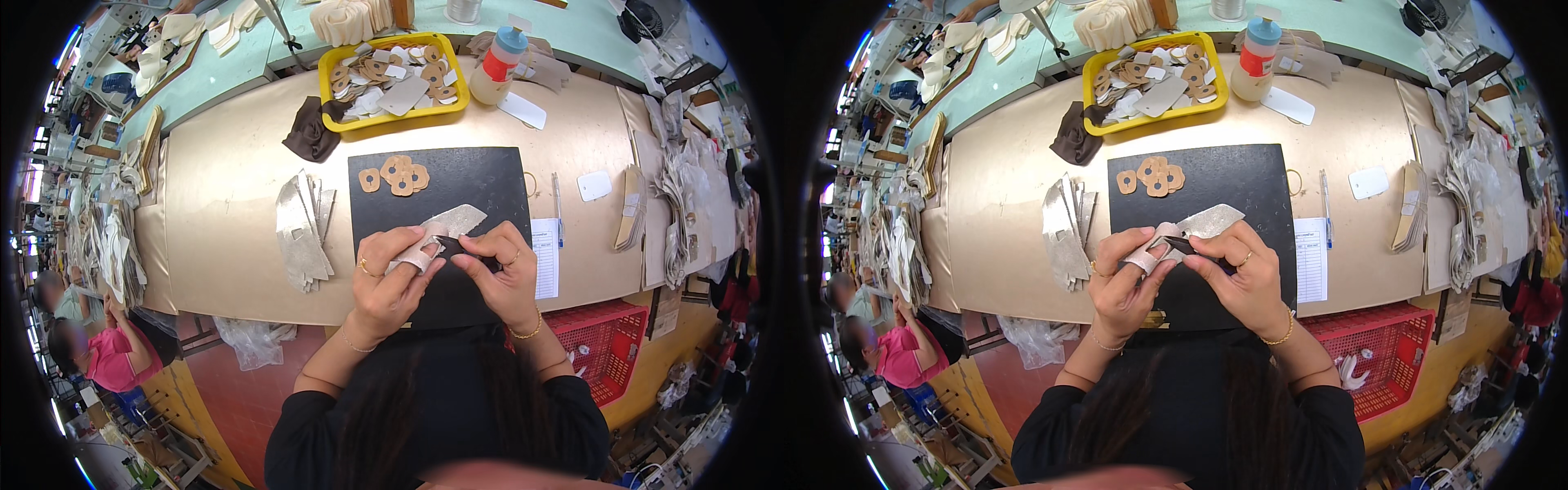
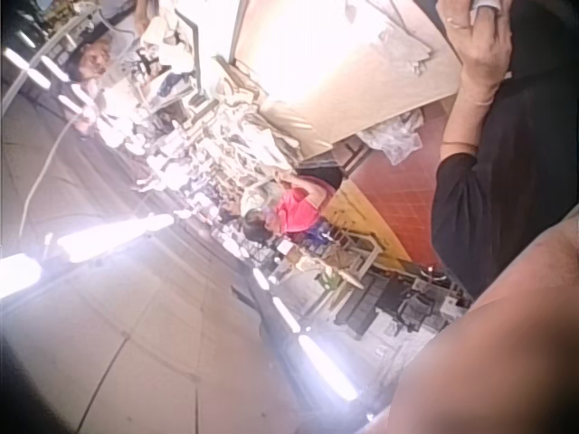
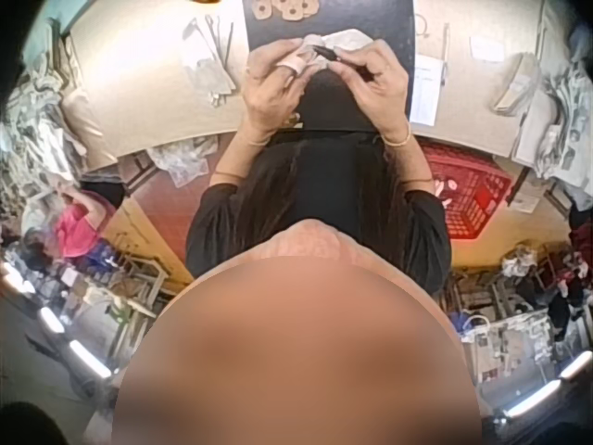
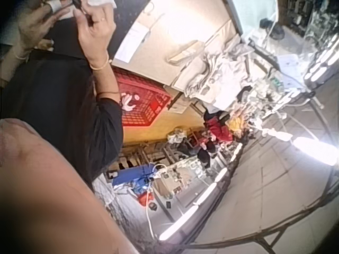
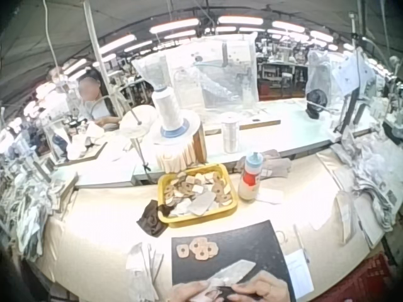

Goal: The person cuts small fabric pieces using scissors and then applies glue to circular cardboard pieces. The person places the glued pieces on a black work mat.

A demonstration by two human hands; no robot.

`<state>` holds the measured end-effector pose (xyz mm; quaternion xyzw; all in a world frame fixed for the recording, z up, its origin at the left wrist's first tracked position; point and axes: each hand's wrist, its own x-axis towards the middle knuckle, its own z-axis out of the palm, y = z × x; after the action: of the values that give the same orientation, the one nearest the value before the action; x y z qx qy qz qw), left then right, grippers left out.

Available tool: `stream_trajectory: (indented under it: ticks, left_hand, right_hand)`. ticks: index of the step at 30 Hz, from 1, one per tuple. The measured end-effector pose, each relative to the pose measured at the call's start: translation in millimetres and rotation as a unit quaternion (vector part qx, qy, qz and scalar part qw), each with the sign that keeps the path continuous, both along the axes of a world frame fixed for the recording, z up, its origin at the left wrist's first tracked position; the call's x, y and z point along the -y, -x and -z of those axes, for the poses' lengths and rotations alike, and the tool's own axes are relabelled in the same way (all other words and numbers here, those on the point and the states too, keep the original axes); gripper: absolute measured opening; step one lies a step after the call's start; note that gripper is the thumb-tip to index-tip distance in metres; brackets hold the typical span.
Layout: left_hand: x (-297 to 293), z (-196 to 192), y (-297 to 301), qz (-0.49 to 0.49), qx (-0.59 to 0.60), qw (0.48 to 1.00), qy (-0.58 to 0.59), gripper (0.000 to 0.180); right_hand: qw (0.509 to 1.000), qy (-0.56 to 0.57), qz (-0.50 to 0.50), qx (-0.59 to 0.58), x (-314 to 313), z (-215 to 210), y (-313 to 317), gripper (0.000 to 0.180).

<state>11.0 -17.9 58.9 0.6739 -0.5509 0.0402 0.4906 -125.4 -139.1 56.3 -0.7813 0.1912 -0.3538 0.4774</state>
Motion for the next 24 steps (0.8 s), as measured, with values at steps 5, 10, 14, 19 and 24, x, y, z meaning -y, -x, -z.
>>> stream_trajectory:
  ticks: [5,10,14,19,24]
  left_hand:
    - [0,-2,-2,0.000,0.026,1.000,0.004,0.026]
    - [1,-3,-3,-0.001,0.050,0.999,0.008,0.027]
    - [-1,-4,-5,0.023,-0.043,0.999,-0.012,0.024]
    - [-4,-7,-8,0.075,-0.171,0.982,-0.035,0.021]
    - [-5,-8,-11,0.113,-0.173,0.978,-0.037,0.019]
  right_hand:
    - [1.000,-0.017,-0.004,-0.012,2,-5,2,0.023]
    - [0.999,-0.029,-0.011,-0.025,3,-8,3,0.024]
    - [0.999,-0.019,-0.024,-0.013,8,-9,3,0.022]
    - [0.995,-0.068,-0.064,-0.042,14,-16,8,0.022]
    - [0.991,-0.073,-0.091,-0.058,19,-21,7,0.023]
